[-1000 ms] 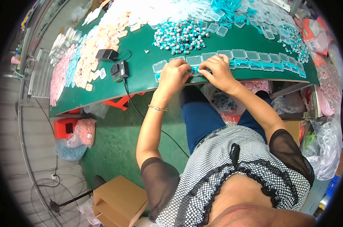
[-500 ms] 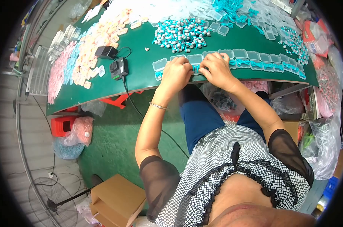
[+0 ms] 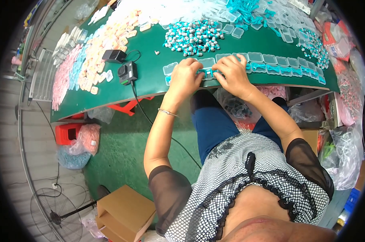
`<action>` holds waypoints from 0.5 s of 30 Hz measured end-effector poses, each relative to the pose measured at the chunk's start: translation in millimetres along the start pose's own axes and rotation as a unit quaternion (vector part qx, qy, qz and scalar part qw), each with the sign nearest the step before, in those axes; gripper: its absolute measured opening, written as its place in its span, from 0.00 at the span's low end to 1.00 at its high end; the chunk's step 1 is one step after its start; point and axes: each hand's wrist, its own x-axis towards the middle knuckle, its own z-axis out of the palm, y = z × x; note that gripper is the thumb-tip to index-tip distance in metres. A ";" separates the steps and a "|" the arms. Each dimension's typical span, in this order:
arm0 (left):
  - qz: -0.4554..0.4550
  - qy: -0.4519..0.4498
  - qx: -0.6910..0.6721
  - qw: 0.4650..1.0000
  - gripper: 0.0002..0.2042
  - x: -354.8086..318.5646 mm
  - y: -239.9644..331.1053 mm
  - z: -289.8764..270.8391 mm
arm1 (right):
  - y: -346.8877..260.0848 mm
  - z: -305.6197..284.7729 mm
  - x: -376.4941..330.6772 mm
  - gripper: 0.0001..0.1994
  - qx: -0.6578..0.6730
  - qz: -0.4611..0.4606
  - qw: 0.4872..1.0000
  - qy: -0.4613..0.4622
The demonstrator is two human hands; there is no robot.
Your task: Sorting small blue and white plastic components into a compartmentalized tray.
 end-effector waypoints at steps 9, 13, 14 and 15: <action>-0.164 -0.032 0.105 0.980 0.07 34.4 -49.4 5.3 | 36.2 -34.2 -13.9 0.04 0.032 0.024 0.999 0.001; -0.172 -0.053 0.166 0.970 0.08 44.5 -51.9 13.6 | 61.6 -64.7 -24.7 0.04 0.001 0.053 0.999 0.010; -0.166 -0.056 0.173 0.969 0.07 47.7 -51.4 14.8 | 69.9 -73.6 -26.8 0.03 -0.012 0.065 0.998 0.009; -0.156 -0.057 0.168 0.972 0.07 52.3 -50.0 17.8 | 77.8 -85.5 -30.2 0.03 -0.029 0.081 0.996 0.010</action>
